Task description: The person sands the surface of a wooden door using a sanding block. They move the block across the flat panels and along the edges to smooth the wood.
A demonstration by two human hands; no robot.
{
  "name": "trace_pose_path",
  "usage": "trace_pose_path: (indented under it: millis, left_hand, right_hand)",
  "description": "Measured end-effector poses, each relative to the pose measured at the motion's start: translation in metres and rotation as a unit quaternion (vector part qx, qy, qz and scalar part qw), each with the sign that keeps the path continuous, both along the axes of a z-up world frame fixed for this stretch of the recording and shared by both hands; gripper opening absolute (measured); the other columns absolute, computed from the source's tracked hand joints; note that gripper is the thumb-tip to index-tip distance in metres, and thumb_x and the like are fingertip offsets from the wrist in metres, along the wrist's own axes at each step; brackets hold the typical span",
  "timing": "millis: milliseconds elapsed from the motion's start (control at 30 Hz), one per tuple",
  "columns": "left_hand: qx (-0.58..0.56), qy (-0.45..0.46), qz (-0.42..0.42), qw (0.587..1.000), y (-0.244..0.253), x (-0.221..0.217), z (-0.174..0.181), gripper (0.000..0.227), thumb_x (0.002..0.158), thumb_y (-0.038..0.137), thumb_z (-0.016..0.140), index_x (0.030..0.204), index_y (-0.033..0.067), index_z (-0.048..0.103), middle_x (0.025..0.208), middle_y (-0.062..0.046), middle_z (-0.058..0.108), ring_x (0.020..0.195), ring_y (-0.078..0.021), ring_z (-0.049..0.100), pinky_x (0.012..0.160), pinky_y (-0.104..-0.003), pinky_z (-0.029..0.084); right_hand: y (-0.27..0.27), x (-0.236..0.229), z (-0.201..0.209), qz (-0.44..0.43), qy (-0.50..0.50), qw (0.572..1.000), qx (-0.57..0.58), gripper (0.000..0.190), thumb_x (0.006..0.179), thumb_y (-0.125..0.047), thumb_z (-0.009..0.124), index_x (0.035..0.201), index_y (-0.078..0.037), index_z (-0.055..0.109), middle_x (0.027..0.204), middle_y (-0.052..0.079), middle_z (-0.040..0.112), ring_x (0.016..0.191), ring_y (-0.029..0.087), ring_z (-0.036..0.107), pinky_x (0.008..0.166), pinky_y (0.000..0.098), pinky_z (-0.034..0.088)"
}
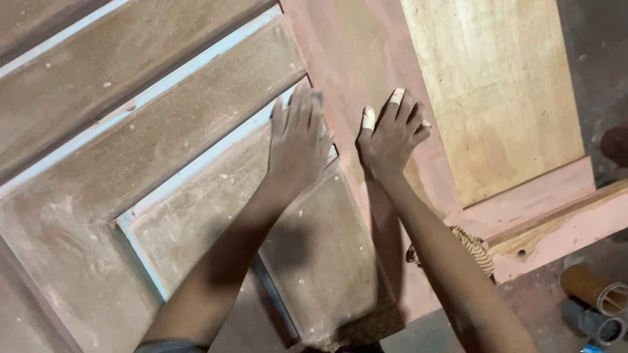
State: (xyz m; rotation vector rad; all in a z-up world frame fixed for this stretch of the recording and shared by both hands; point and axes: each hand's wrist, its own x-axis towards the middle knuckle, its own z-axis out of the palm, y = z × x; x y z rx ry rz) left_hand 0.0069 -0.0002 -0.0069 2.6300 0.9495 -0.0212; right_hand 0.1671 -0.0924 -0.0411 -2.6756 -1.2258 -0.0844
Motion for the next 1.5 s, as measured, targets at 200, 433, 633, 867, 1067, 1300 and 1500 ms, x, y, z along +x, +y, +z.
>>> trace_pose_path:
  millis: [200,433,633,867,1067,1300,1500]
  left_hand:
    - [-0.082,-0.070,-0.047,0.993,-0.024,-0.038,0.009,0.070,0.102,0.041,0.047,0.158,0.0020,0.029,0.166,-0.016,0.027,0.155,-0.0280,0.021,0.124,-0.058,0.007]
    - [0.002,0.072,-0.125,0.990,-0.015,-0.052,0.008,0.066,0.104,0.041,0.044,0.162,0.0167,0.026,0.170,-0.003,0.026,0.158,-0.0215,0.020,0.127,-0.057,0.006]
    - [-0.079,-0.033,-0.111,0.990,-0.012,-0.055,0.002,0.066,0.105,0.041,0.043,0.162,0.0103,0.030,0.168,-0.009,0.027,0.155,-0.0263,0.023,0.125,-0.060,0.007]
    - [0.039,-0.083,-0.159,0.983,-0.014,-0.069,0.019,0.067,0.095,0.047,0.050,0.156,0.0231,0.037,0.163,-0.009,0.033,0.152,-0.0280,0.025,0.122,-0.059,0.011]
    - [-0.029,-0.110,-0.090,0.989,-0.007,-0.024,0.014,0.067,0.100,0.041,0.051,0.154,0.0043,0.041,0.160,-0.014,0.040,0.151,-0.0295,0.033,0.122,-0.054,0.022]
    - [0.088,-0.045,-0.125,0.987,-0.024,-0.058,0.003,0.060,0.099,0.020,0.049,0.155,0.0022,0.042,0.163,-0.013,0.044,0.152,-0.0277,0.039,0.126,-0.042,0.026]
    - [0.058,-0.044,-0.092,0.993,-0.020,-0.060,0.011,0.065,0.093,0.017,0.051,0.157,0.0085,0.043,0.165,-0.008,0.042,0.152,-0.0199,0.040,0.126,-0.044,0.027]
  right_hand:
    - [0.000,0.004,0.000,-0.004,0.012,1.000,-0.002,0.064,0.104,-0.040,0.058,0.147,0.006,0.048,0.154,0.022,0.044,0.140,0.044,0.036,0.107,0.0648,0.026]
    - [-0.003,0.007,0.000,0.008,0.013,1.000,-0.007,0.064,0.106,-0.040,0.059,0.149,0.006,0.046,0.155,0.023,0.043,0.140,0.045,0.036,0.108,0.0662,0.025]
    - [-0.001,0.003,0.002,0.005,0.008,1.000,-0.001,0.065,0.104,-0.039,0.060,0.148,0.006,0.046,0.155,0.024,0.043,0.139,0.047,0.037,0.107,0.0662,0.025]
    - [0.001,0.004,0.000,0.005,0.003,1.000,0.005,0.064,0.103,-0.040,0.059,0.148,0.005,0.047,0.153,0.023,0.045,0.140,0.045,0.037,0.108,0.0655,0.025]
    - [0.004,0.001,0.009,0.007,0.014,1.000,0.006,0.064,0.102,-0.038,0.058,0.146,0.007,0.047,0.153,0.024,0.045,0.140,0.044,0.036,0.108,0.0660,0.025]
    - [0.006,0.004,0.001,0.007,-0.005,1.000,-0.008,0.066,0.102,-0.039,0.059,0.147,0.008,0.047,0.152,0.024,0.045,0.138,0.046,0.037,0.109,0.0665,0.025]
    - [0.002,0.000,0.009,0.021,0.005,1.000,0.003,0.063,0.103,-0.037,0.059,0.147,0.007,0.047,0.153,0.025,0.045,0.139,0.045,0.037,0.107,0.0662,0.026]
